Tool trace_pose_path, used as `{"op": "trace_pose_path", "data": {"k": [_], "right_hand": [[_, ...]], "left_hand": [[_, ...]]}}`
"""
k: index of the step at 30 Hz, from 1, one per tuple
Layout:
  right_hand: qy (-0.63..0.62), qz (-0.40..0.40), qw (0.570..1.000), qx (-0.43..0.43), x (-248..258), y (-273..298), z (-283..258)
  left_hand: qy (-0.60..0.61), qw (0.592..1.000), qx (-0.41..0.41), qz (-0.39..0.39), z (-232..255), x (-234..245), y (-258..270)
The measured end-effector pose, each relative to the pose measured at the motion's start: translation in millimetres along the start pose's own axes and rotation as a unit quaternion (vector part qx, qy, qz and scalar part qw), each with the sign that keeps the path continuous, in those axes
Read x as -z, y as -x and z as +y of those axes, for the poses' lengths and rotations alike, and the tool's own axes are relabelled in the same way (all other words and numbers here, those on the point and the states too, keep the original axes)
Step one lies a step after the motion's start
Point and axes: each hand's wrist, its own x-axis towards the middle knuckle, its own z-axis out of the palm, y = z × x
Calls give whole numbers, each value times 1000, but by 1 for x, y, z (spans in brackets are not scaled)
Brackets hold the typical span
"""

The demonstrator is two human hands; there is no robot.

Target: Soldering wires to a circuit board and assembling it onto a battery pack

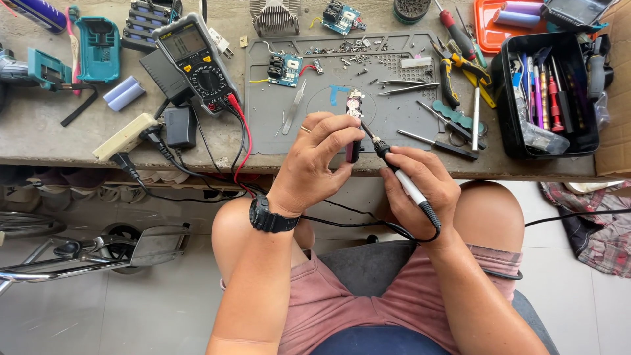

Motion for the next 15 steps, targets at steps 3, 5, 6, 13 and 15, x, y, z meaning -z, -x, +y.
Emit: {"op": "trace_pose_path", "data": {"k": [3,5,6,13,15], "right_hand": [[1,-4,1000,2,-1,-2,-2],[1,-3,1000,1,-1,-3,-3],[2,-3,1000,0,-1,-3,-4],[3,-7,1000,-1,0,-6,-4],[7,-7,1000,2,-1,-6,-4]], "left_hand": [[1,1000,-2,0,1,-1,-1],[2,1000,-1,-1,1,-1,0],[2,1000,1,-2,2,-1,0],[6,1000,0,-3,4,-4,0],[7,1000,2,-2,4,-2,0]]}}
